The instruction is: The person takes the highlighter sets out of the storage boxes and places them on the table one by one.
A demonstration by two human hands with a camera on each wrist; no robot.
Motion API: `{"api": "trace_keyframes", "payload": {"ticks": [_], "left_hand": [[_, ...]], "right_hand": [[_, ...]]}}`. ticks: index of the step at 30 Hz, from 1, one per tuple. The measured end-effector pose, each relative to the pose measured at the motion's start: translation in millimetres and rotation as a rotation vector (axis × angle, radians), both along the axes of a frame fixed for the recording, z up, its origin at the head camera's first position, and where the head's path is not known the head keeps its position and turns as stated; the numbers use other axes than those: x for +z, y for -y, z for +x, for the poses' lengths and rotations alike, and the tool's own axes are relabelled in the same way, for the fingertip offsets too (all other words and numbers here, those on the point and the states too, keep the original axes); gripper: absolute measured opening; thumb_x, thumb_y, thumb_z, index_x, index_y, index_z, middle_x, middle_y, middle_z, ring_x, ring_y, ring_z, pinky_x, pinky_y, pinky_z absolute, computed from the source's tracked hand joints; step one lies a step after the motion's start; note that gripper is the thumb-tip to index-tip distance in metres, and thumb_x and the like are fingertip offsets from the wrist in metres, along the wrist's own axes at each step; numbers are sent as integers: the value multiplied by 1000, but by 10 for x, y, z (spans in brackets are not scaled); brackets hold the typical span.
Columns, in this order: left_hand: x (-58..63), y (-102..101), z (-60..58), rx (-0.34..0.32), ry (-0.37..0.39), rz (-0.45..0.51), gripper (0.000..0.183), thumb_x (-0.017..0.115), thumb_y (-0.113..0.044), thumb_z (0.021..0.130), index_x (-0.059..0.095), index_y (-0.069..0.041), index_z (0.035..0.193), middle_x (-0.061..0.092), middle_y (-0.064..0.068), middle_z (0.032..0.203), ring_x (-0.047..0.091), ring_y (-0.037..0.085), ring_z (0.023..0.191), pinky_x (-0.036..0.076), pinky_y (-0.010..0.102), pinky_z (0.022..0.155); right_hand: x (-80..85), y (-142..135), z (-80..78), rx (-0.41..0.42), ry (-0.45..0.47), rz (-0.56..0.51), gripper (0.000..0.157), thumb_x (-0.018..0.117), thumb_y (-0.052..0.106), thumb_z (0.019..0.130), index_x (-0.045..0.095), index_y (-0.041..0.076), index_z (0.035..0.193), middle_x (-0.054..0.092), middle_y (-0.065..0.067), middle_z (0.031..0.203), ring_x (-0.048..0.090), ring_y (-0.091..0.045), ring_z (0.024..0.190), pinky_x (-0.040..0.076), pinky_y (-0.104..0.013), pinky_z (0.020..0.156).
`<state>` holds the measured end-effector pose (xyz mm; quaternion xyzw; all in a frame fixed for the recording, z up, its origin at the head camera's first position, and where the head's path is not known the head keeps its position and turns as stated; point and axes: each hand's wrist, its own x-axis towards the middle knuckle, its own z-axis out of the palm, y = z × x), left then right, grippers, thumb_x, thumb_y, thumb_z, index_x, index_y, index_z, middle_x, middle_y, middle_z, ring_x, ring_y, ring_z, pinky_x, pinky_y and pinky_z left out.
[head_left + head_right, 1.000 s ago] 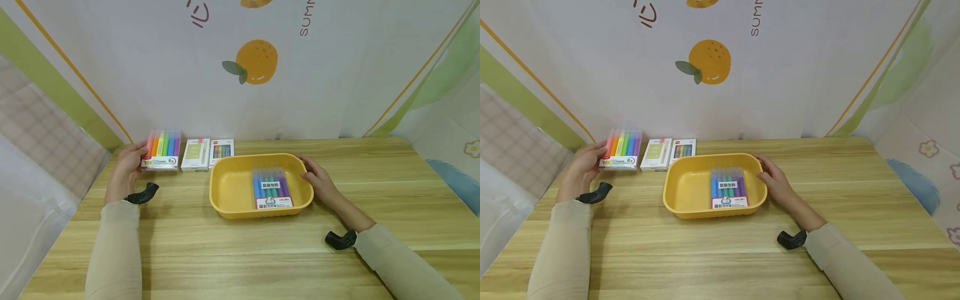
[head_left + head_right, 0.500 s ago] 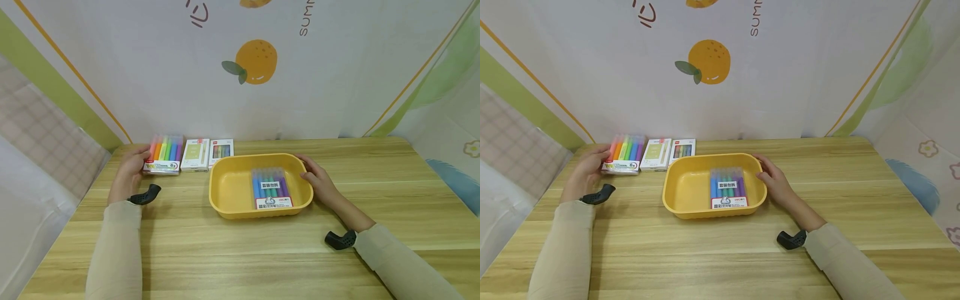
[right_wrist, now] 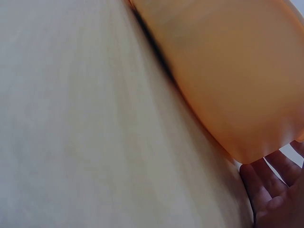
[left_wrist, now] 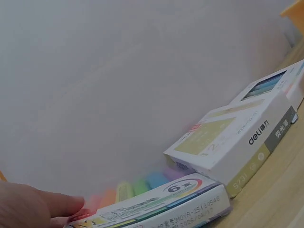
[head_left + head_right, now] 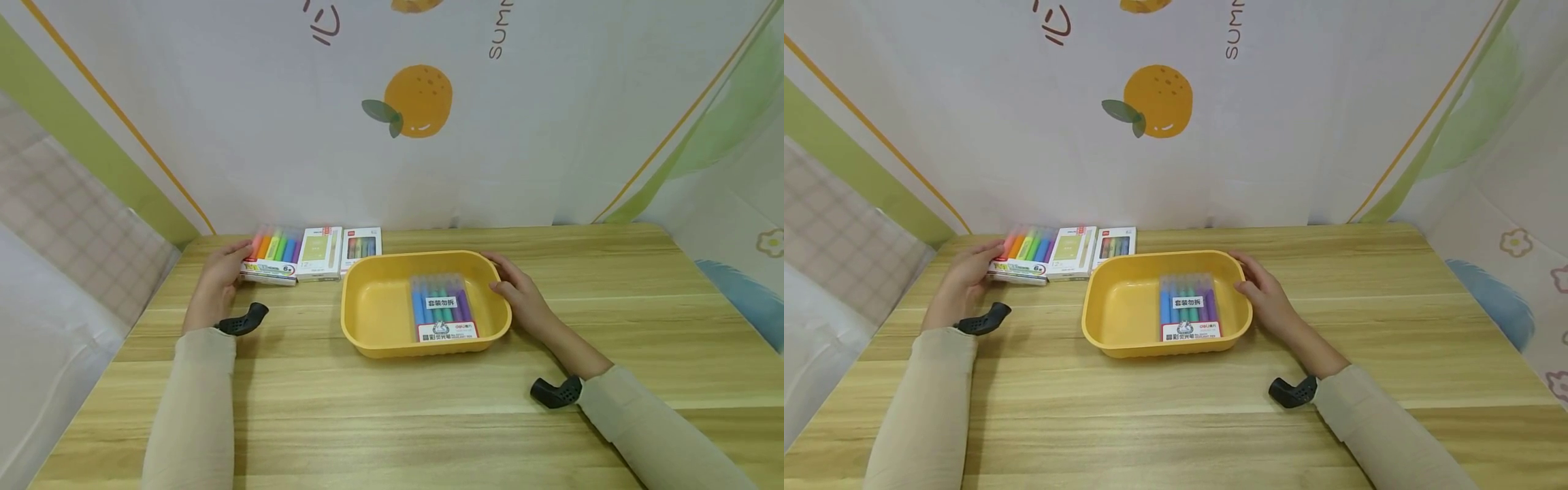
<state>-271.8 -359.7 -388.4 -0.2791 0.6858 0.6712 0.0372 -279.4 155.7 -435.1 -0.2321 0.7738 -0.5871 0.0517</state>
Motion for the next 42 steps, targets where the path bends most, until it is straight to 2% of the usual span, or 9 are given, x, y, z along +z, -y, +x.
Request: {"api": "trace_keyframes", "payload": {"ticks": [4,9,15,19,23,31,35,38,42], "left_hand": [[-4,6,17,-60,4,-2,66,55,-31,104,27,-17,161,51,-10,114,51,3,102,46,13,83],[-30,1,33,-132,-11,-103,69,55,-28,103,23,-14,162,49,-8,118,53,2,101,48,13,83],[-54,-45,34,-121,-55,-257,64,55,-23,102,31,-5,159,51,-1,126,53,0,95,48,11,77],[-53,-89,14,-103,-37,-341,60,53,-22,102,35,-3,157,47,11,142,52,7,100,47,10,75],[-45,-115,0,-96,-3,-381,60,52,-22,103,35,-4,157,43,16,150,52,15,112,47,12,77],[-73,-126,-22,-104,-17,-484,60,53,-18,101,34,1,155,42,23,153,45,29,129,44,19,86],[-77,-135,-15,-121,-16,-536,61,53,-18,102,33,2,156,42,26,154,43,32,132,47,33,101],[-75,-133,-14,-122,4,-511,62,52,-21,103,30,-1,158,38,24,158,42,34,136,43,42,112],[-61,-125,-12,-131,16,-493,63,49,-26,104,27,-4,159,34,23,161,38,36,141,39,47,116]], "right_hand": [[-2,0,1,-1,-1,3,55,42,7,100,36,4,154,47,-30,148,60,-5,113,56,-17,85],[0,3,3,4,-3,-2,55,42,6,100,36,3,154,47,-31,148,61,-5,113,57,-18,85],[6,5,5,4,-10,-6,55,42,5,99,37,3,154,48,-32,146,62,-5,111,57,-18,83],[5,6,4,7,-12,-6,55,42,5,100,37,3,154,48,-32,146,62,-5,110,57,-18,84],[0,3,1,7,-9,-7,55,42,5,99,37,3,154,48,-32,146,62,-5,110,58,-18,83],[-4,5,-4,4,-14,-2,55,42,6,99,37,4,154,49,-31,146,62,-4,111,57,-18,84],[2,8,-1,4,-14,-6,55,42,5,99,37,3,154,49,-32,145,62,-4,110,57,-18,84],[2,8,-2,4,-15,-7,55,42,5,99,37,3,154,49,-32,145,62,-4,110,57,-18,84],[-7,5,-4,3,-14,-6,54,42,5,100,37,3,154,48,-31,146,61,-5,111,57,-18,84]]}}
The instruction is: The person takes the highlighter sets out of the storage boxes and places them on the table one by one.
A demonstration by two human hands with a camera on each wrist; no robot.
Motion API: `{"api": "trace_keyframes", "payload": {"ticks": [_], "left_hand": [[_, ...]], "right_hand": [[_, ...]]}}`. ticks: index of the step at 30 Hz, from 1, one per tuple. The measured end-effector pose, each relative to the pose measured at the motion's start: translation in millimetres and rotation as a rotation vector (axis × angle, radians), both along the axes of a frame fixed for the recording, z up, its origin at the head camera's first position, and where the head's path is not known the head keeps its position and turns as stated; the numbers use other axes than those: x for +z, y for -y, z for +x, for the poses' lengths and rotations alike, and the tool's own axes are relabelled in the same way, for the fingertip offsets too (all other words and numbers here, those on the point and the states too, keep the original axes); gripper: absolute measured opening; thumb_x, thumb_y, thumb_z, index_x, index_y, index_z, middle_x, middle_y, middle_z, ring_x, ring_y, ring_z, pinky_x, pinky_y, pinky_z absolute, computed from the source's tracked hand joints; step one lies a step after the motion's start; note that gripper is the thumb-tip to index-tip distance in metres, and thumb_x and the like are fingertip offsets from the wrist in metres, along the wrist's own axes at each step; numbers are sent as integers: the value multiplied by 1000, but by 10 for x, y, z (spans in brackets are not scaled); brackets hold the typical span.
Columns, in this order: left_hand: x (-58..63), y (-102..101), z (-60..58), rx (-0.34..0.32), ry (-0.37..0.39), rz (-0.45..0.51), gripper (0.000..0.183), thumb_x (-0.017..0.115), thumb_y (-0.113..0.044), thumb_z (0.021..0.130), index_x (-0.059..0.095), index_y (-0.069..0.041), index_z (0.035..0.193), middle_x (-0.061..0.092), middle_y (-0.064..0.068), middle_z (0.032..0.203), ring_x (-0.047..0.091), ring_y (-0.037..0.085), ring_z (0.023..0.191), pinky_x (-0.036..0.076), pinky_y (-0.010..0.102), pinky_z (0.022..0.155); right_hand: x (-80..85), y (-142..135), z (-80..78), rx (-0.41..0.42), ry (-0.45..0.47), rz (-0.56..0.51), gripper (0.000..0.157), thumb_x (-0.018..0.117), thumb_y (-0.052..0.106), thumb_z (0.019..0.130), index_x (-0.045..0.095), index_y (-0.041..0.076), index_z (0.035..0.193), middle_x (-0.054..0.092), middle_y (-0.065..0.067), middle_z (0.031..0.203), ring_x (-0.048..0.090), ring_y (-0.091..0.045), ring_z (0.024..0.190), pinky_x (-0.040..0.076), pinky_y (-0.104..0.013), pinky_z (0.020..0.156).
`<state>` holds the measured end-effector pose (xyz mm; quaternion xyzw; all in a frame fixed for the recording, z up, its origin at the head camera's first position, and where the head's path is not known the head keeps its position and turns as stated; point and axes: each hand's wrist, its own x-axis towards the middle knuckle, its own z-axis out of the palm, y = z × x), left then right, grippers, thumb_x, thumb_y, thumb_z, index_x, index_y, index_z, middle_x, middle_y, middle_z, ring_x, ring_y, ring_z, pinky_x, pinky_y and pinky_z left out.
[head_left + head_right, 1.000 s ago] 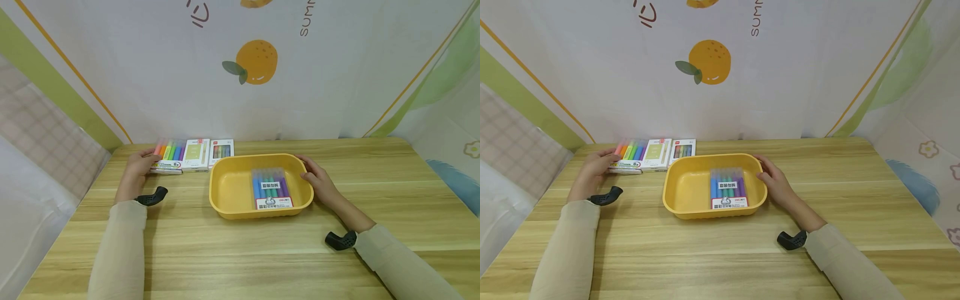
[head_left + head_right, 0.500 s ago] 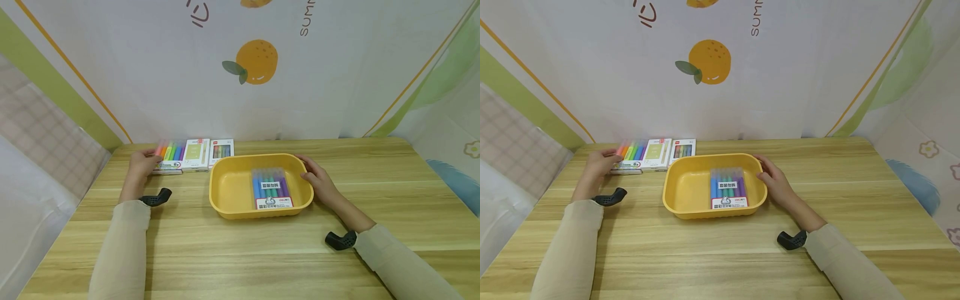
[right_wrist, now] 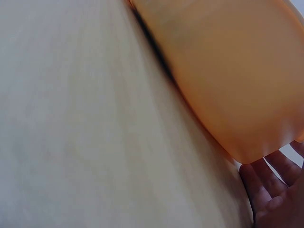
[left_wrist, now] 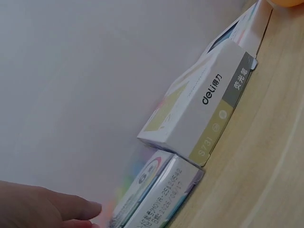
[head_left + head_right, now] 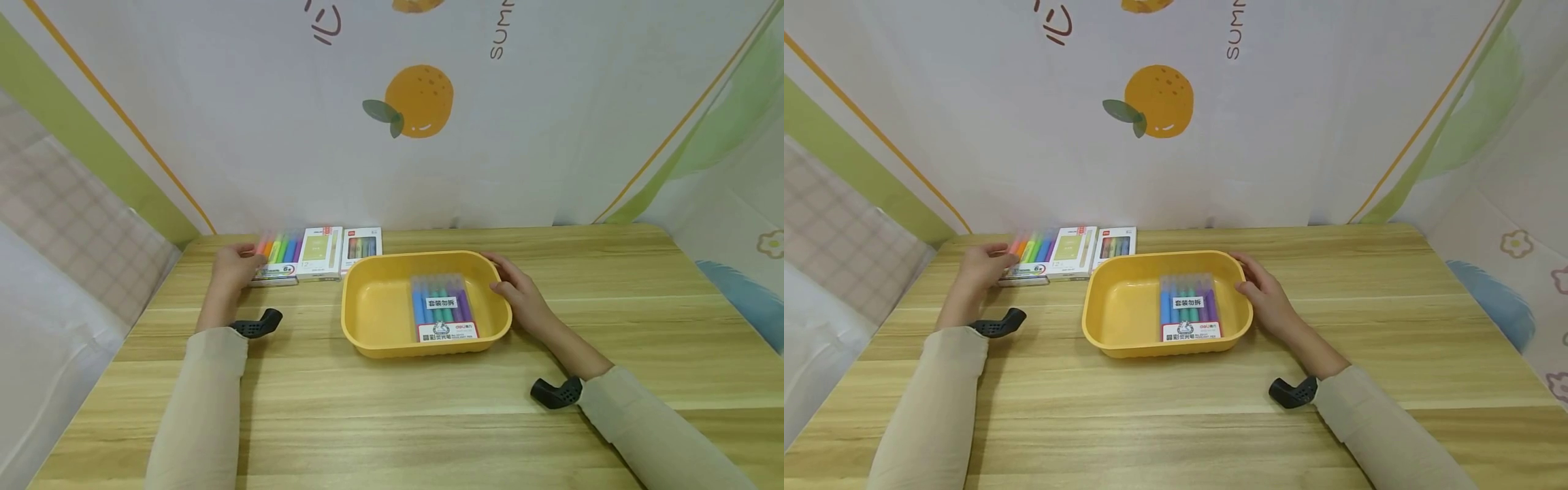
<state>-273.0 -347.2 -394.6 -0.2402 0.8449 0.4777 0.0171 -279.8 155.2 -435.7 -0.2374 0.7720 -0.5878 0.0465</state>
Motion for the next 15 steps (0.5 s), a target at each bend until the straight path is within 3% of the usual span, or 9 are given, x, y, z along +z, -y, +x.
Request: {"api": "trace_keyframes", "payload": {"ticks": [9,15], "left_hand": [[68,-56,28,-46,-15,27,66,39,-38,106,21,-5,161,28,23,163,34,40,146,35,54,119],[153,-120,15,-96,-55,-93,67,37,-42,107,24,-2,160,26,29,163,31,48,147,33,60,119]], "right_hand": [[6,0,4,6,11,-6,54,42,6,100,36,4,154,48,-31,146,61,-6,111,57,-19,85],[3,-3,6,4,6,-4,54,42,6,101,36,4,154,47,-31,147,60,-4,113,56,-17,86]]}}
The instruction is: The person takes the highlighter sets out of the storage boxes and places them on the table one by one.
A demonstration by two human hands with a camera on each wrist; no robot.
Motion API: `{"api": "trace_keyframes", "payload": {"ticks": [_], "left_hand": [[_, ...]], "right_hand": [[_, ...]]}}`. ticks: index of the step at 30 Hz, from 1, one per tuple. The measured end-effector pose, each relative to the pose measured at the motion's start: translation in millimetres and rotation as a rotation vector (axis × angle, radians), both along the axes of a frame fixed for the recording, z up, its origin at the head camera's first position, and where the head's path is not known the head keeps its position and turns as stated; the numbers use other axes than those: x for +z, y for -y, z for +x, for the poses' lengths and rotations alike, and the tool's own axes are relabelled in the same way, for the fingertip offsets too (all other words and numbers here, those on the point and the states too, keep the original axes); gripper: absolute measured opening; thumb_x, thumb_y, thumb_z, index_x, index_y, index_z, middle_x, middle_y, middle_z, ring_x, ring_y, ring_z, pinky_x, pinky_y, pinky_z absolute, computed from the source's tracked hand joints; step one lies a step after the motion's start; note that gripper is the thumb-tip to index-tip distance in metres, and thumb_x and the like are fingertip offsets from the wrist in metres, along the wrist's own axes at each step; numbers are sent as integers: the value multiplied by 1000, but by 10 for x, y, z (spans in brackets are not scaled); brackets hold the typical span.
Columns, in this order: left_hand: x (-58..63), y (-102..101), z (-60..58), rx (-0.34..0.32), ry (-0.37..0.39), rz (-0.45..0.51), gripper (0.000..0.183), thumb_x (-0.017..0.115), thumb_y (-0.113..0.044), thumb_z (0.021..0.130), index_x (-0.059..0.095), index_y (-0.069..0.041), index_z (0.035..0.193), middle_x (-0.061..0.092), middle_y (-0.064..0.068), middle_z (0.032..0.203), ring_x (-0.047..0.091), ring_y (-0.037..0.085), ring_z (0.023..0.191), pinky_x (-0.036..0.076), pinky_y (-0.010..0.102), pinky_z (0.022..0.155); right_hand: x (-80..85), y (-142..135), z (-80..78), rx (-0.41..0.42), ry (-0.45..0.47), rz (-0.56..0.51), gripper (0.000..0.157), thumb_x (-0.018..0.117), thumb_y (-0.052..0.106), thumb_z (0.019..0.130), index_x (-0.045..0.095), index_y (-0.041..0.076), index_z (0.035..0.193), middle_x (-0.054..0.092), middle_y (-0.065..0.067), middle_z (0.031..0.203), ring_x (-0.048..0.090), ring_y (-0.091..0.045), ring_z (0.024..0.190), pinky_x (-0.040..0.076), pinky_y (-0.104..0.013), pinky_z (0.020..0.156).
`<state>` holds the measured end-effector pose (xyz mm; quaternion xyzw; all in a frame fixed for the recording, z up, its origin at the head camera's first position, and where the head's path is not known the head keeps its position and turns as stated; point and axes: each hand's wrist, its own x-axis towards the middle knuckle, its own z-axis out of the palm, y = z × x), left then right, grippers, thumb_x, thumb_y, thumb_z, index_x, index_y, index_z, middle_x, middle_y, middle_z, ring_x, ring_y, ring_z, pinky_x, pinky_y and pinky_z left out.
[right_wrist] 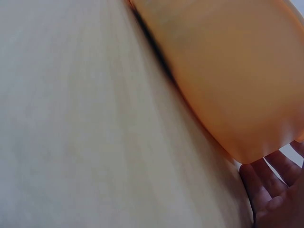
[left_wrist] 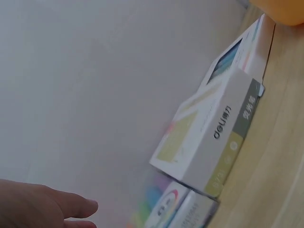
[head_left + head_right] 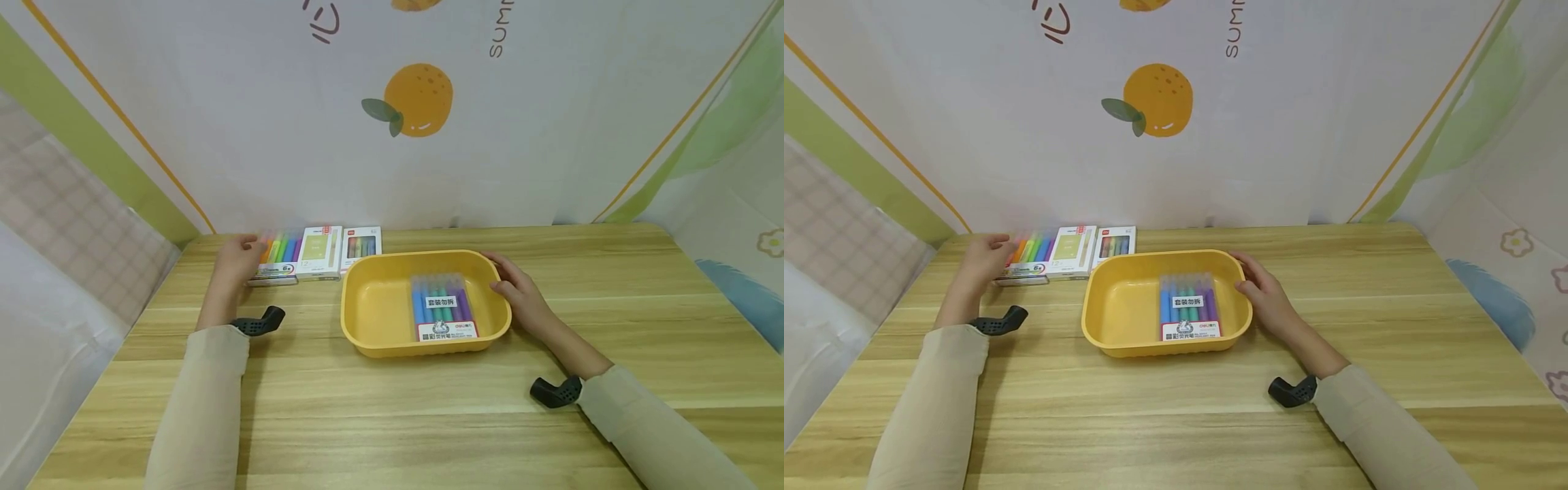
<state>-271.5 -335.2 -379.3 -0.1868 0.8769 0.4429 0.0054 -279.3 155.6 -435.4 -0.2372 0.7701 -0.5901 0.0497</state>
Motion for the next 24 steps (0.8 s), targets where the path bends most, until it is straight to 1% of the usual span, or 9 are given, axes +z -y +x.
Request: {"api": "trace_keyframes", "payload": {"ticks": [2,5,8,11,15,19,24], "left_hand": [[49,-29,-4,-18,-17,-50,69,37,-45,106,26,-1,159,28,30,161,32,49,146,34,61,118],[136,-106,-3,-45,-42,-105,69,38,-45,106,29,-2,158,33,30,159,35,49,144,35,62,116],[240,-226,18,-67,-73,-130,64,41,-40,106,32,-4,157,37,28,157,38,48,143,36,62,115],[345,-349,48,-97,-129,-150,58,42,-34,107,36,-4,156,42,28,154,42,47,140,38,62,114],[462,-505,90,-143,-214,-158,54,45,-32,106,42,-4,153,50,25,149,49,44,136,44,59,110],[528,-642,121,-190,-264,-142,51,48,-29,105,46,-4,150,54,24,144,53,43,132,48,57,105],[547,-769,145,-234,-285,-144,49,50,-27,105,48,-6,149,57,22,139,56,41,128,52,55,101]], "right_hand": [[3,1,1,-4,-1,4,54,42,6,101,36,3,154,47,-30,148,60,-4,113,56,-16,87],[6,3,2,-6,2,6,54,42,6,100,36,3,154,47,-30,148,60,-5,114,56,-16,87],[7,3,1,-5,2,8,54,42,6,100,36,3,154,47,-30,148,60,-5,114,56,-16,87],[3,2,-2,-8,-2,13,54,42,6,100,37,4,154,47,-30,147,60,-5,114,55,-16,87],[-1,-5,-7,-14,-5,19,54,42,7,100,37,4,154,48,-30,147,60,-2,112,55,-16,87],[-3,-8,-8,-15,-4,22,55,42,6,100,36,4,155,48,-30,147,60,1,111,55,-15,87],[-6,1,-8,-13,-6,20,55,42,6,100,37,4,154,48,-29,147,60,1,112,55,-15,87]]}}
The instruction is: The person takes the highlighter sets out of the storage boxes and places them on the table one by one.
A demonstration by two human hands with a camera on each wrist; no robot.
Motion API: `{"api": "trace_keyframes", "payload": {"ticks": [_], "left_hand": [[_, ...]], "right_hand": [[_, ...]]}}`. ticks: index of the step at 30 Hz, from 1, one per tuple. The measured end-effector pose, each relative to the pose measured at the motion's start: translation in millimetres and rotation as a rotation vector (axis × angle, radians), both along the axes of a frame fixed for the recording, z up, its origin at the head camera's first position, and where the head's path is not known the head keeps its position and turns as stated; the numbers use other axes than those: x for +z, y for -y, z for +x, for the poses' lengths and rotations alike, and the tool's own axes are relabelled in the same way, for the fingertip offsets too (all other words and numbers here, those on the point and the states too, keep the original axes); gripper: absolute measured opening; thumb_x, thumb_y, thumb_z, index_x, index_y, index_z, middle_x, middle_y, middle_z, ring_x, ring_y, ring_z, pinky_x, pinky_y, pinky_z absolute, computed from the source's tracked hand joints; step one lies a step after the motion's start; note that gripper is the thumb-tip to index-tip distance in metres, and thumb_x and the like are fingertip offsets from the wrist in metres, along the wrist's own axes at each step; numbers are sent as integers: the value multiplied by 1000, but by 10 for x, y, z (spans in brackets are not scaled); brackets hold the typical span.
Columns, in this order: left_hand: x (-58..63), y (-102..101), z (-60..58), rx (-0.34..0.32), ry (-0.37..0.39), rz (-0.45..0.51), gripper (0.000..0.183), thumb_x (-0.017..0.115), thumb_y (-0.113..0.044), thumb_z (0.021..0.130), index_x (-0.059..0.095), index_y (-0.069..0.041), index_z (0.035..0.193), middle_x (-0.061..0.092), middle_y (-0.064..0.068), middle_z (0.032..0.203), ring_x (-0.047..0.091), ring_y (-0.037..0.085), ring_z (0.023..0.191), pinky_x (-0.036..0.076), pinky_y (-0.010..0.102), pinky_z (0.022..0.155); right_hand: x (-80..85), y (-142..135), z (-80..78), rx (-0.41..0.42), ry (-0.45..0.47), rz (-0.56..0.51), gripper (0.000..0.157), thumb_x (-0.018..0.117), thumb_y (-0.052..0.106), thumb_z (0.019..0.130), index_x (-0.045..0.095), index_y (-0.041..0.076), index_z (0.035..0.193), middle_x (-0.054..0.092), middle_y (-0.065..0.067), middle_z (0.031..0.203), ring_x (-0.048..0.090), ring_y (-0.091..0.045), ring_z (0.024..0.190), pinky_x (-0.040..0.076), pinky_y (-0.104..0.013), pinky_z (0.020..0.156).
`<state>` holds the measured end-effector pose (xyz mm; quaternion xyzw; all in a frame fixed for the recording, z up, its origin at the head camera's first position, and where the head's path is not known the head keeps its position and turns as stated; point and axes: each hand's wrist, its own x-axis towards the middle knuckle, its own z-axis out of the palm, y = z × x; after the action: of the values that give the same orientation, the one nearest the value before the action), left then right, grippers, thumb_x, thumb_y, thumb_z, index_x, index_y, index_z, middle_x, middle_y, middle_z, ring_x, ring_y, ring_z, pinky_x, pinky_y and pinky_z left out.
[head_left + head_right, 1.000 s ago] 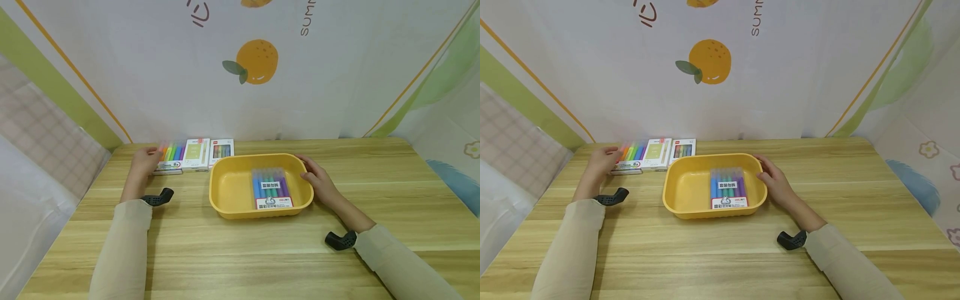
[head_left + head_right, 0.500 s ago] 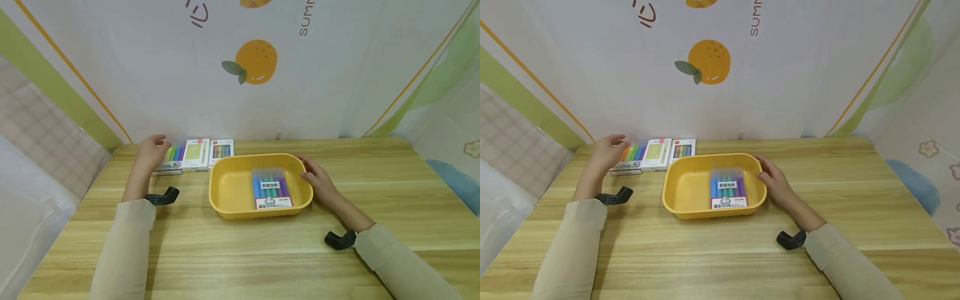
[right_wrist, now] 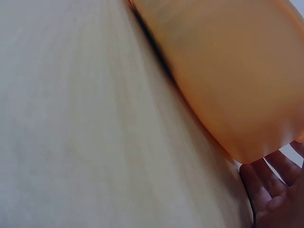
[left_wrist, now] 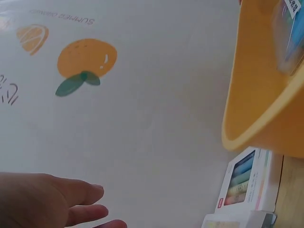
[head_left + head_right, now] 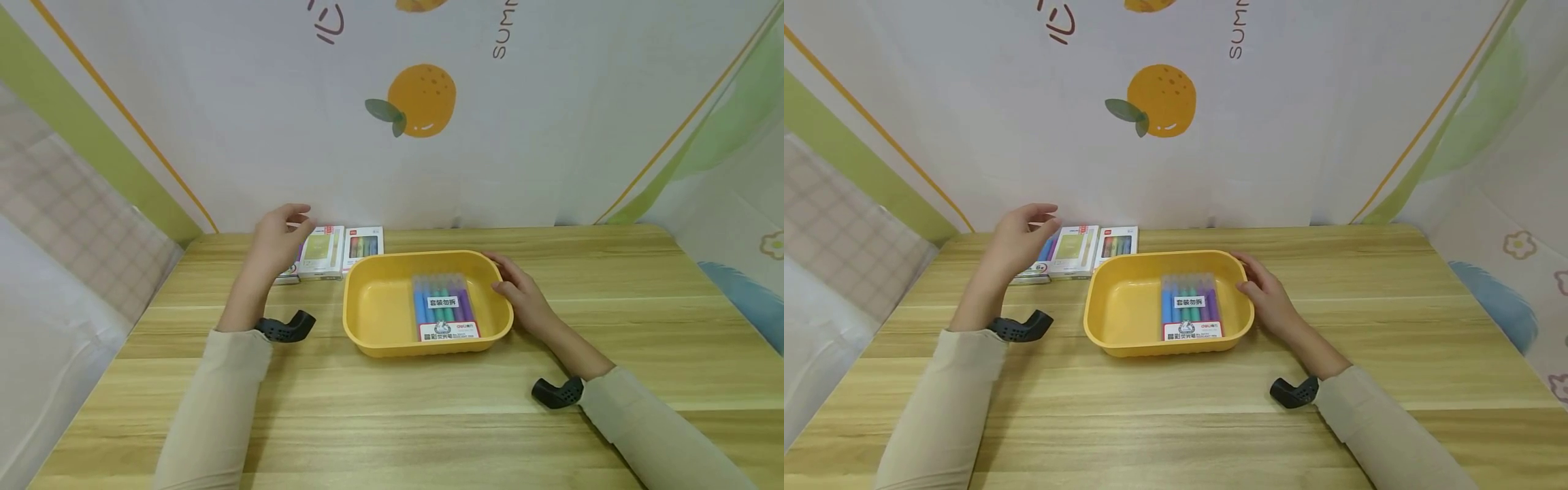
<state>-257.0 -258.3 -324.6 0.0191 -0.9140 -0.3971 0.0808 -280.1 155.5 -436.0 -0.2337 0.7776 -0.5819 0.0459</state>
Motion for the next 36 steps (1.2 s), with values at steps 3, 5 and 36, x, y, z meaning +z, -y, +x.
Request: {"api": "trace_keyframes", "payload": {"ticks": [3,5,36], "left_hand": [[12,-59,9,-16,-1,-20,48,49,-27,105,48,-7,149,58,22,138,56,40,127,52,55,101],[26,-87,21,-19,7,-28,48,49,-28,106,48,-8,149,58,21,137,56,39,127,51,55,102],[-54,-403,-4,-187,50,-75,43,52,-26,104,54,-9,143,66,16,127,65,35,114,56,47,91]], "right_hand": [[0,-2,1,7,4,-12,54,42,5,100,36,4,154,48,-30,147,60,-2,112,56,-16,86],[0,-3,2,11,6,-19,55,42,5,100,36,3,154,47,-31,147,60,-3,112,56,-17,86],[-6,2,-3,8,18,-24,54,41,6,101,36,3,154,47,-30,147,60,-3,112,56,-16,87]]}}
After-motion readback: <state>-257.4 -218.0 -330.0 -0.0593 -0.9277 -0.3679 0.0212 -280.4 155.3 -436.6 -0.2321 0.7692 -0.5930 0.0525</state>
